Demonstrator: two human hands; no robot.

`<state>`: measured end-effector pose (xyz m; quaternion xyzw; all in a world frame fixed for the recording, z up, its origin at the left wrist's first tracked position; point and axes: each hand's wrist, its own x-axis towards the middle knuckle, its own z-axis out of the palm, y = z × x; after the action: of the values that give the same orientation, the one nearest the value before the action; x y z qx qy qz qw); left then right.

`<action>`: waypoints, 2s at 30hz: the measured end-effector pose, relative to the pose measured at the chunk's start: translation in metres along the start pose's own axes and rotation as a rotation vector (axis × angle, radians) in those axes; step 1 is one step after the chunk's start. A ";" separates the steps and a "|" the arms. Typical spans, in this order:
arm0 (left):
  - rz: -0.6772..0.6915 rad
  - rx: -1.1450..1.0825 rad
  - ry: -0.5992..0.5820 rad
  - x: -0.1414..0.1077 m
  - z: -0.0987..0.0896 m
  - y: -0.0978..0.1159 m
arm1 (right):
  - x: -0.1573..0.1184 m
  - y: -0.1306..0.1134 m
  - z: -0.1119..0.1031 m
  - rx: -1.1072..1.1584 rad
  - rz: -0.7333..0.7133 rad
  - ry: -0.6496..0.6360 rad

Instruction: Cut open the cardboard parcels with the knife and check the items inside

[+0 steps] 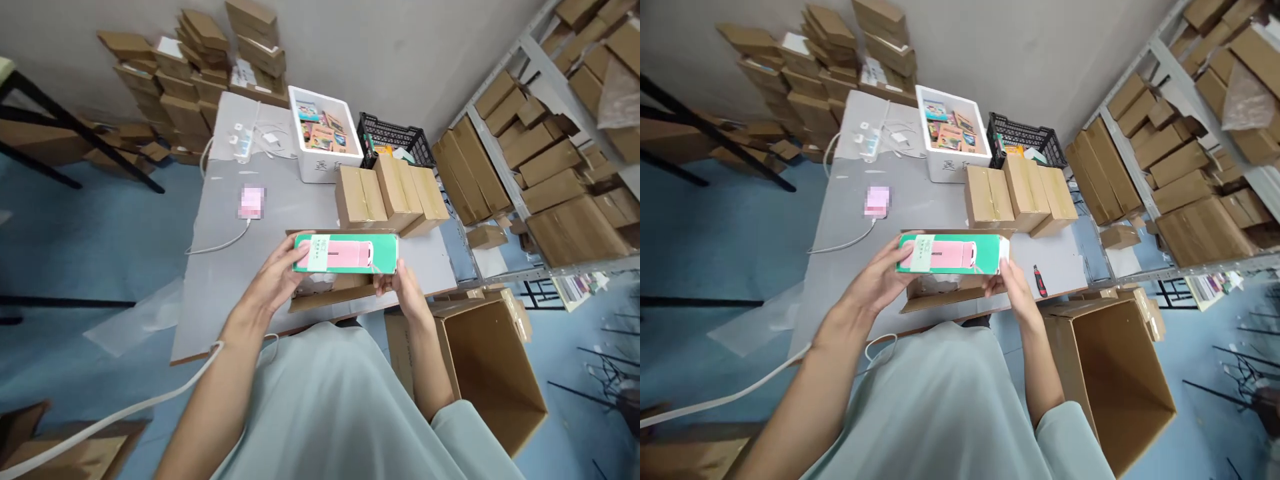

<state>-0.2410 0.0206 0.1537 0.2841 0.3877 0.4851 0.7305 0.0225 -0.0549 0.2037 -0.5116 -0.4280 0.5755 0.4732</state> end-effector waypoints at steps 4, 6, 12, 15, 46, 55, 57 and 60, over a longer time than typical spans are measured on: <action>-0.014 0.051 -0.033 -0.020 0.011 -0.010 | 0.023 -0.027 -0.021 -0.115 -0.107 0.250; -0.026 0.095 -0.069 -0.032 0.023 -0.020 | 0.039 -0.040 -0.029 -0.150 -0.157 0.296; -0.055 0.124 -0.149 -0.052 0.076 -0.059 | 0.092 -0.058 -0.018 -0.162 -0.229 0.140; -0.013 0.125 -0.079 -0.051 0.092 -0.068 | 0.110 -0.058 -0.010 -0.179 -0.274 0.087; 0.179 0.204 0.128 -0.001 0.179 -0.115 | 0.144 -0.017 -0.112 0.194 -0.376 0.116; 0.334 0.248 0.262 0.002 0.195 -0.121 | 0.157 -0.020 -0.120 0.202 -0.432 0.054; 0.391 0.290 0.349 0.005 0.196 -0.123 | 0.158 -0.020 -0.117 0.177 -0.431 0.067; 0.467 0.352 0.460 0.008 0.198 -0.124 | 0.156 -0.022 -0.110 0.141 -0.454 0.060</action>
<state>-0.0117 -0.0257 0.1597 0.3698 0.5441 0.6157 0.4337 0.1301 0.1031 0.1840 -0.3849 -0.4763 0.4673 0.6376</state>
